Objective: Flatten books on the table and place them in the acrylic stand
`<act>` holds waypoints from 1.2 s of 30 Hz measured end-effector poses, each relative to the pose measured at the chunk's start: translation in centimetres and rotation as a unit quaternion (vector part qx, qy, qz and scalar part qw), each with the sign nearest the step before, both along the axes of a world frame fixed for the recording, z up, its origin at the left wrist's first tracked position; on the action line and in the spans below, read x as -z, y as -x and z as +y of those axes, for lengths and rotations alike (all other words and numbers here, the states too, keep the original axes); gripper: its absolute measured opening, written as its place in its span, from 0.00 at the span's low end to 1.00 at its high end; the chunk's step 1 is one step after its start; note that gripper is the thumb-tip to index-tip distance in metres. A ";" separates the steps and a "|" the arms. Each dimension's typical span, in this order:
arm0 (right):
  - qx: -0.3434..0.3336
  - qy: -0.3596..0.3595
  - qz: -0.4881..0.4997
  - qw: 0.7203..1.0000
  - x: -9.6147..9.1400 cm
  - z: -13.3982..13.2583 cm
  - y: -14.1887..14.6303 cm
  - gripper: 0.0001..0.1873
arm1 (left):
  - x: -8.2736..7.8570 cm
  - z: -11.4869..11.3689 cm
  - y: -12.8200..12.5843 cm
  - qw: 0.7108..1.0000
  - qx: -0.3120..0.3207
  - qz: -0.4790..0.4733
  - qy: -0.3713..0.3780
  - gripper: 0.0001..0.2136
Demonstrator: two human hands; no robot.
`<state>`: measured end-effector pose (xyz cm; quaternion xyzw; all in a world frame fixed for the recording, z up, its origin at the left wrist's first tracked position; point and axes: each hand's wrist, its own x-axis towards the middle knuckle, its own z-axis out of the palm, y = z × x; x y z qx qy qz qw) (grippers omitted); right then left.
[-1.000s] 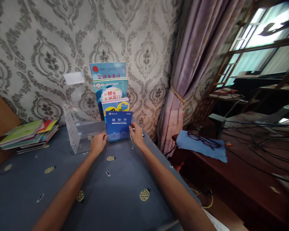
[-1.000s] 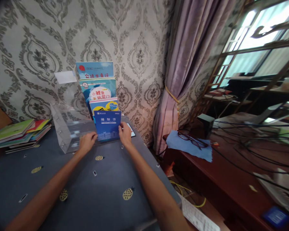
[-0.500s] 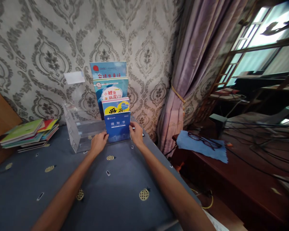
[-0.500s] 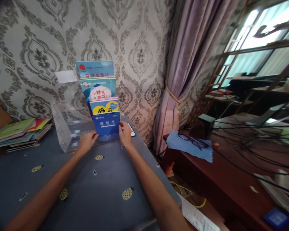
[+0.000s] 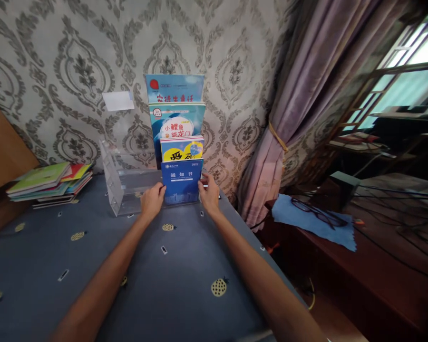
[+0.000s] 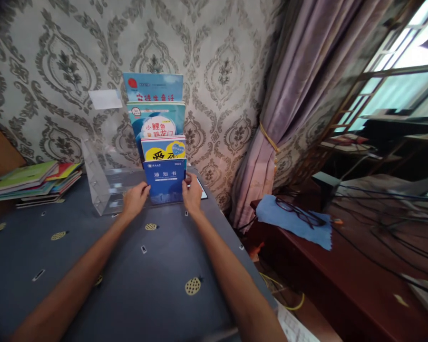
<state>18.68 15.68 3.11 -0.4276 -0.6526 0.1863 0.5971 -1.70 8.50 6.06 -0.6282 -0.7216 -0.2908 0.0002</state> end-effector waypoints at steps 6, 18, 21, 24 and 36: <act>-0.001 0.000 -0.013 1.000 0.3 0.6 0.0 0.21 | -0.1 -0.3 -0.3 0.998 -0.019 0.059 0.020 0.16; 0.030 -0.052 -0.019 0.998 1.2 1.2 0.3 0.18 | -0.1 -0.6 -0.9 0.989 -0.045 0.127 0.063 0.19; 0.031 -0.054 -0.017 0.998 1.3 1.3 0.3 0.18 | 0.0 -0.6 -0.9 0.988 -0.045 0.132 0.062 0.19; 0.029 -0.058 -0.016 0.998 1.5 1.4 0.3 0.18 | 0.0 -0.6 -0.9 0.988 -0.044 0.131 0.064 0.18; 0.053 -0.079 -0.001 0.995 1.8 1.7 0.6 0.18 | -0.1 -0.8 -1.4 0.987 -0.047 0.135 0.076 0.17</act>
